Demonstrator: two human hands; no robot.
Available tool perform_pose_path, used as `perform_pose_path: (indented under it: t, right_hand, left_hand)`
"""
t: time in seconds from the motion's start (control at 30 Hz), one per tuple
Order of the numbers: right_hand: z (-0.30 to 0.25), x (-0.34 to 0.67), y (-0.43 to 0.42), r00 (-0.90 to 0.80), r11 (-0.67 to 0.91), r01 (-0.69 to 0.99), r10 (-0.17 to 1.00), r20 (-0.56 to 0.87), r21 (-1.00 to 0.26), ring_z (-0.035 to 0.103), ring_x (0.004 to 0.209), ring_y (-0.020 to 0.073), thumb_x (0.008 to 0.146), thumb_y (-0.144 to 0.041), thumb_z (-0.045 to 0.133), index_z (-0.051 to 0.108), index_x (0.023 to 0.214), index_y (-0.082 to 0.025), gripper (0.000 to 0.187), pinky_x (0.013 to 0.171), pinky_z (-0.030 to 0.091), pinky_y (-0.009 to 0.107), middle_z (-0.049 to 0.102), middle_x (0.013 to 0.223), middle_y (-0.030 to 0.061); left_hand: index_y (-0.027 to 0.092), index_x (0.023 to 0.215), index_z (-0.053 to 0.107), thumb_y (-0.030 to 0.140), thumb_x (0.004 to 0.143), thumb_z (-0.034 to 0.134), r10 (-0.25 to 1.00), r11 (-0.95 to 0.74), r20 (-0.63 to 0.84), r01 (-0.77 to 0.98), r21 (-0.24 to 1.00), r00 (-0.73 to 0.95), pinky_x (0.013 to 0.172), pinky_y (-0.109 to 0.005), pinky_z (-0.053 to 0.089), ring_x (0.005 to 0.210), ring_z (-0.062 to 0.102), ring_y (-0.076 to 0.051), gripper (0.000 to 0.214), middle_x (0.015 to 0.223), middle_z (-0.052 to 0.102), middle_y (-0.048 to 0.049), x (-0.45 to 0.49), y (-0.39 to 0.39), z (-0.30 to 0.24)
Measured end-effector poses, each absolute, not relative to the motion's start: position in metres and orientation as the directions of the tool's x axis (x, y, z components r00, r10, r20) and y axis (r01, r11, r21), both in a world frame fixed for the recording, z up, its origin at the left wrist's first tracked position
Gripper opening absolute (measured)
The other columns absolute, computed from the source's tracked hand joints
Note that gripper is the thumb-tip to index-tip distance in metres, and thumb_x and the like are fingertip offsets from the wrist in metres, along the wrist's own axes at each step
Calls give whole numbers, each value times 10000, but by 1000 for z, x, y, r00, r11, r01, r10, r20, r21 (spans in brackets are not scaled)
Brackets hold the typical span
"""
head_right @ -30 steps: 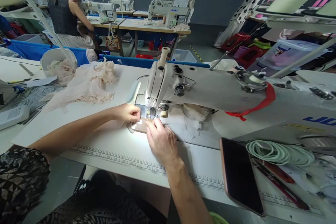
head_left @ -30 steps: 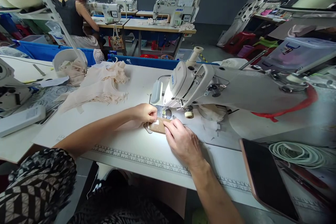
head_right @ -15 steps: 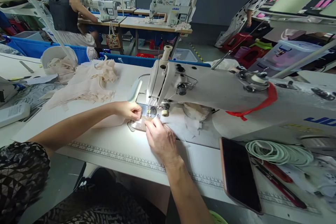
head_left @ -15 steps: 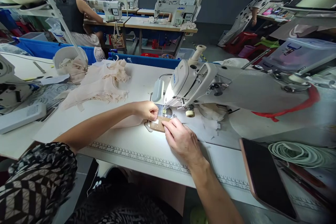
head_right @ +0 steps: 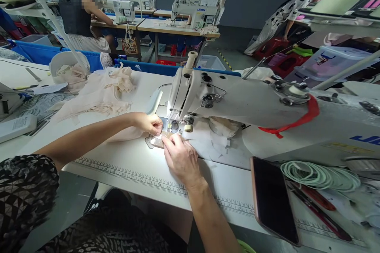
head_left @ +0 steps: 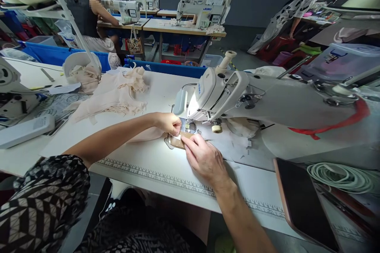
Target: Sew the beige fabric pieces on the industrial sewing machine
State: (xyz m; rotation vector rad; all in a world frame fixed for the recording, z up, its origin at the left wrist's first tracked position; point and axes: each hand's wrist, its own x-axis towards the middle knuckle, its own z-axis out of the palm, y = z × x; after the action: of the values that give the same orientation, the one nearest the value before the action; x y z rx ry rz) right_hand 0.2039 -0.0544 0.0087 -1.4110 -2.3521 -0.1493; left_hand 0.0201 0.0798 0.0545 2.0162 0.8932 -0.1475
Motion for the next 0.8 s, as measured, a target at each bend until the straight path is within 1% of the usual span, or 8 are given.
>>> perform_pose_path:
  t: [0.17, 0.27, 0.33, 0.43, 0.5, 0.6, 0.7, 0.8]
  right_hand:
    - [9, 201, -54, -470, 525, 851, 772, 428, -14, 528, 700, 163, 1058, -285, 436, 755, 1219, -192, 369, 671, 394, 304, 642, 880, 61]
    - [8, 199, -55, -489, 520, 852, 760, 428, 51, 513, 682, 163, 1064, -291, 433, 756, 1217, -189, 372, 660, 371, 313, 649, 883, 61]
    - [7, 197, -55, -495, 510, 856, 761, 420, 85, 507, 673, 165, 1064, -281, 433, 754, 1215, -185, 368, 663, 365, 324, 660, 880, 62]
    - [6, 196, -55, -503, 511, 854, 759, 414, 100, 512, 676, 165, 1065, -268, 428, 747, 1201, -178, 358, 664, 359, 328, 662, 860, 58]
    - [7, 196, -54, -509, 519, 849, 757, 410, 97, 520, 691, 165, 1067, -267, 421, 749, 1159, -182, 351, 671, 360, 325, 660, 854, 55]
    - [8, 197, -54, -509, 519, 850, 762, 401, 94, 527, 709, 169, 1069, -276, 421, 756, 1076, -190, 346, 682, 368, 329, 664, 854, 57]
    - [8, 195, -54, -506, 514, 853, 769, 390, 93, 534, 705, 173, 1068, -269, 429, 756, 1134, -188, 343, 679, 384, 336, 673, 855, 59]
    - [9, 194, -55, -502, 513, 854, 769, 395, 85, 547, 691, 175, 1061, -256, 438, 753, 1190, -190, 347, 661, 398, 338, 680, 852, 60]
  left_hand:
    - [153, 687, 626, 84, 819, 663, 517, -299, -476, 671, 678, 711, 679, -238, 494, 654, 611, -130, 153, 653, 652, 7, 24, 80, 62]
    - [153, 710, 637, 110, 828, 685, 529, -366, -468, 687, 627, 708, 713, -274, 505, 674, 617, -153, 134, 690, 669, -4, 24, 76, 68]
    - [156, 783, 661, 141, 831, 710, 586, -479, -373, 679, 556, 719, 733, -301, 510, 719, 632, -179, 70, 765, 696, -21, 21, 67, 68]
    - [139, 873, 674, 128, 884, 645, 654, -691, -48, 623, 367, 755, 807, -356, 528, 868, 663, -235, 33, 945, 722, -93, 12, 47, 57]
    - [124, 888, 675, 112, 937, 564, 565, -817, 147, 525, 239, 812, 874, -391, 541, 972, 665, -260, 122, 1039, 718, -142, 3, 32, 44]
    - [119, 970, 687, 111, 1002, 470, 378, -926, 294, 354, 133, 878, 945, -418, 553, 1053, 659, -257, 220, 1097, 721, -158, -10, 14, 22]
    - [102, 1090, 690, 86, 1005, 427, 303, -951, 359, 305, 54, 883, 971, -431, 562, 1078, 657, -251, 276, 1119, 727, -163, -19, 5, 9]
    - [55, 1102, 696, 72, 975, 438, 270, -956, 361, 293, -10, 893, 968, -423, 568, 1059, 658, -257, 289, 1118, 725, -192, -21, 3, 4]
